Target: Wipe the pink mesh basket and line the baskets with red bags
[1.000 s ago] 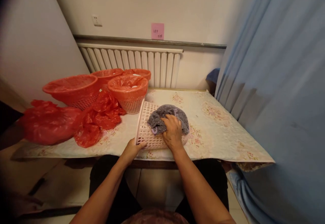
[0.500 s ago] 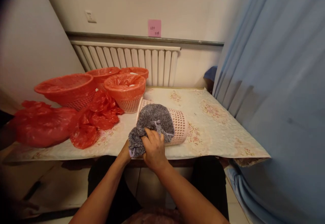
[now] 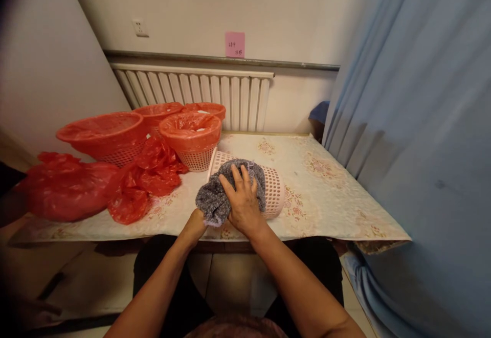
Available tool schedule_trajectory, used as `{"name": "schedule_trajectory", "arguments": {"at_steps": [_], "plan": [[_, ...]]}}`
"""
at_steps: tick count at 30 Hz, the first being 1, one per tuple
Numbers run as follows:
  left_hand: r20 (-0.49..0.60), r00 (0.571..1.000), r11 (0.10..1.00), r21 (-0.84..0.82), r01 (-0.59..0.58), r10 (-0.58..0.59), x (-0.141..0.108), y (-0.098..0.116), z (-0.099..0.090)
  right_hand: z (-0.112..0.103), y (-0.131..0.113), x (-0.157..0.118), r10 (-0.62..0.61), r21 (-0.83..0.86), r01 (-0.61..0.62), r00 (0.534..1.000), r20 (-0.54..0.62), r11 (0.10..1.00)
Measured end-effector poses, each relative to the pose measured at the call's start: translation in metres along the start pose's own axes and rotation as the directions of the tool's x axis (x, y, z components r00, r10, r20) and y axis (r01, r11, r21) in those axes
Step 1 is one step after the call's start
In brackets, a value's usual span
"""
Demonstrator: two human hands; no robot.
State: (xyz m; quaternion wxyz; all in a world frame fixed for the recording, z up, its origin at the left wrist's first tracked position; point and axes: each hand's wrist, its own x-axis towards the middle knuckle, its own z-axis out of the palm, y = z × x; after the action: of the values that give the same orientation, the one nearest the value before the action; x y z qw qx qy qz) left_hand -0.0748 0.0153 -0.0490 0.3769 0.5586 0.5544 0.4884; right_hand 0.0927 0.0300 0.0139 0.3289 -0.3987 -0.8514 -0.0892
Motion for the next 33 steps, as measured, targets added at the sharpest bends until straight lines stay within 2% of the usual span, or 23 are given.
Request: {"name": "schedule_trajectory", "arguments": {"at_steps": [3,6,12,16,20,26,30,33], "plan": [[0.023,0.999,0.998,0.046,-0.042,0.041,0.002,-0.004,0.000,0.004,0.002,0.009,-0.023,0.029,0.021,0.998,0.066,0.999],[0.009,1.000,0.999,0.033,-0.003,0.002,0.004,-0.010,0.001,0.011,0.000,0.013,-0.021,0.038,0.017,0.995,0.095,0.999],[0.006,0.997,0.997,0.010,0.076,-0.077,0.003,-0.012,0.002,0.023,0.001,0.009,0.014,0.062,-0.014,1.000,0.010,0.998],[-0.001,0.993,0.992,-0.034,0.119,-0.119,0.001,-0.008,0.002,0.023,0.012,0.009,0.023,0.093,-0.019,0.999,-0.042,0.995],[0.005,0.990,0.988,-0.060,0.139,-0.139,0.000,-0.007,0.002,0.020,0.041,0.002,0.102,0.069,-0.096,0.990,-0.096,0.993],[0.010,0.996,0.995,-0.041,0.092,-0.091,-0.001,-0.011,0.002,0.012,0.105,-0.023,0.241,0.018,-0.240,0.962,-0.127,0.970],[0.005,0.996,0.995,-0.033,0.095,-0.095,0.000,-0.008,0.003,0.012,0.134,-0.035,0.213,0.081,-0.203,0.966,-0.146,0.976],[-0.001,0.995,0.995,-0.035,0.098,-0.098,0.000,-0.007,0.004,0.016,0.137,-0.039,0.191,0.111,-0.174,0.967,-0.168,0.979]]}}
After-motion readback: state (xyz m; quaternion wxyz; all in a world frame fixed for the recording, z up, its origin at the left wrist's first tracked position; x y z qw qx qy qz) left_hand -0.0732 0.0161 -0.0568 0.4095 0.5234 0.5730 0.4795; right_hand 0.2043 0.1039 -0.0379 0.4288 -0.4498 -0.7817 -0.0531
